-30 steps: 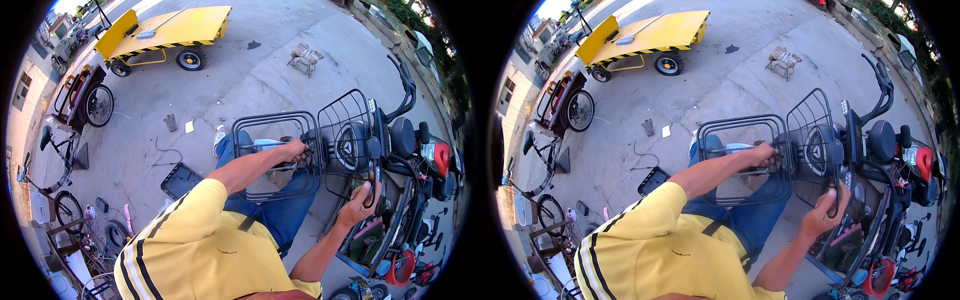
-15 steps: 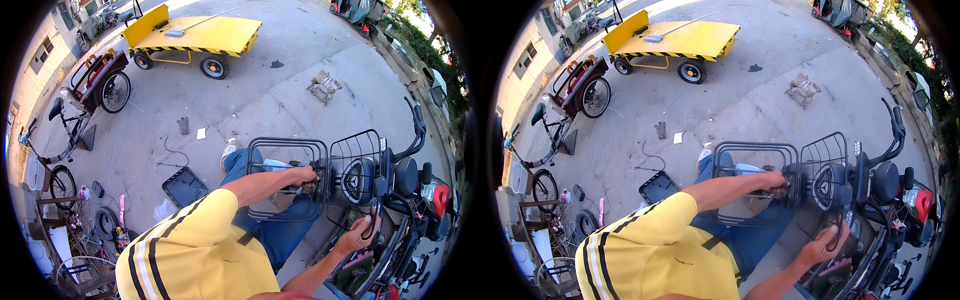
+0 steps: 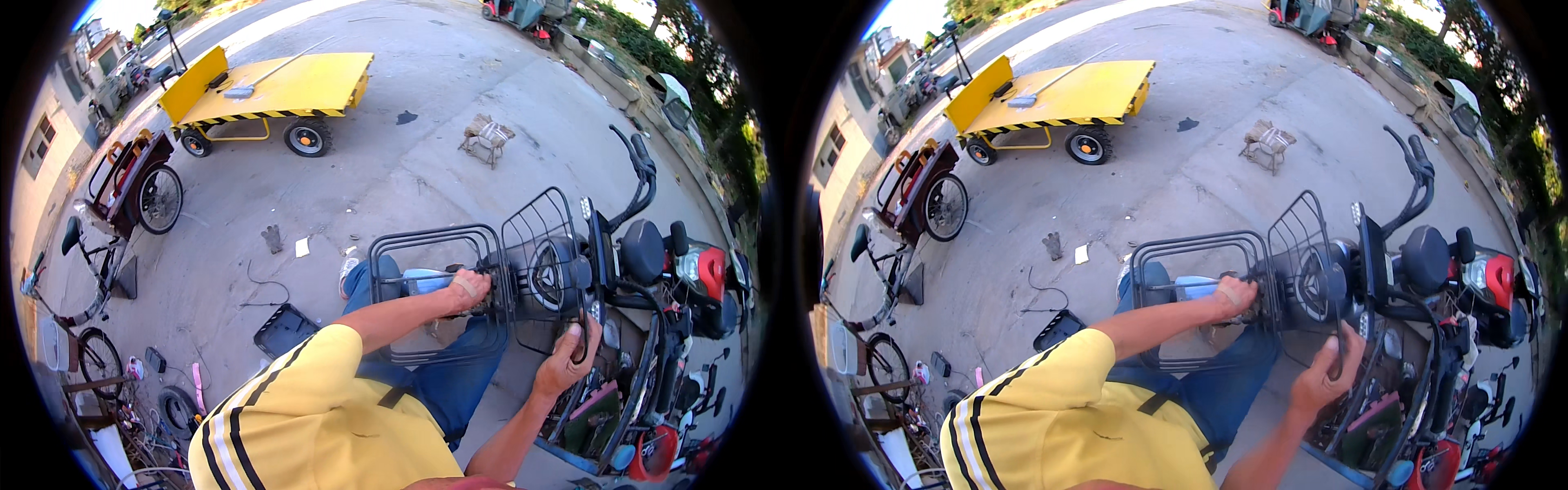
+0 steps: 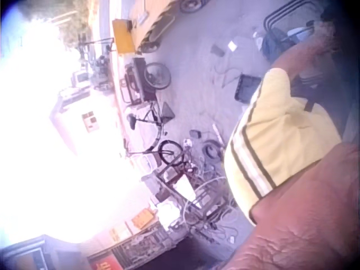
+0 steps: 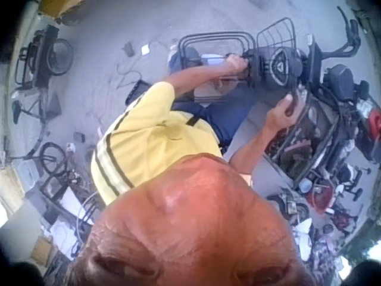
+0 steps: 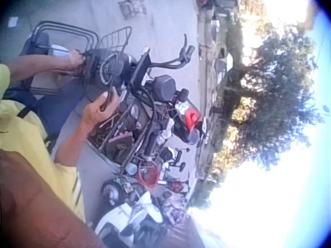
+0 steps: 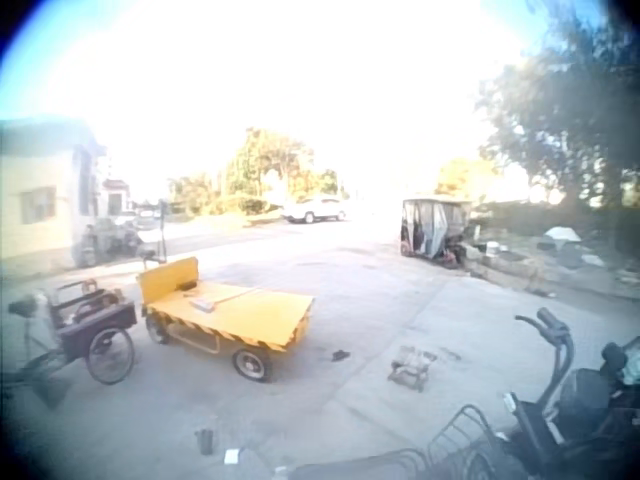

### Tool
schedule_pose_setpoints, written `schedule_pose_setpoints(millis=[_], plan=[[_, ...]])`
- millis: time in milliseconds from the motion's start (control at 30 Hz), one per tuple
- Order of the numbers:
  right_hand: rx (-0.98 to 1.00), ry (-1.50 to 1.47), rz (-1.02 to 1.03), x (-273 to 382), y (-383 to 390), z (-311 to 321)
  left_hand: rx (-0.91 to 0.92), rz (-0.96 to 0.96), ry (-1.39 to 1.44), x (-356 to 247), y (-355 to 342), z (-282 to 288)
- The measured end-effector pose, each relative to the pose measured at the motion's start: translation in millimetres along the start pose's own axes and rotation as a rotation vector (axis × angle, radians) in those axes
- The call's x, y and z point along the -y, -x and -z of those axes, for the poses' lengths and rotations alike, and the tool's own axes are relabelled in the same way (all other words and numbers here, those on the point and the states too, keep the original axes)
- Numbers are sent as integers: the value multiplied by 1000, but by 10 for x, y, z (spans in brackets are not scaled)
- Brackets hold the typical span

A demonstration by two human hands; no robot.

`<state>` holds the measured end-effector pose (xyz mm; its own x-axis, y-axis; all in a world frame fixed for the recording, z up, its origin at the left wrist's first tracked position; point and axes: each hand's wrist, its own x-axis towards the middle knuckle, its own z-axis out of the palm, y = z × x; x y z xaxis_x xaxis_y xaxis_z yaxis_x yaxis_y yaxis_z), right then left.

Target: The person works on the front basket area of a scooter, using a cordless impact driver to tighten bolts and a wrench to adjust components. The person repeatedly checks the basket alignment and tightens fasteners throughout the clip.

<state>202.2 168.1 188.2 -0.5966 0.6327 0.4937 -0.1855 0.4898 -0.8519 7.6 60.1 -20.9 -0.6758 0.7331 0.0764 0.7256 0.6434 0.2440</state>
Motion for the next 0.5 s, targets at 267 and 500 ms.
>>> schedule_pose_setpoints(millis=[267,500], plan=[[131,78,21,232,-113,244,144,85,1029,-363,545,1155],[520,-189,-183,0,218,1121,46,-20,1535,-1037,1035,1876]])
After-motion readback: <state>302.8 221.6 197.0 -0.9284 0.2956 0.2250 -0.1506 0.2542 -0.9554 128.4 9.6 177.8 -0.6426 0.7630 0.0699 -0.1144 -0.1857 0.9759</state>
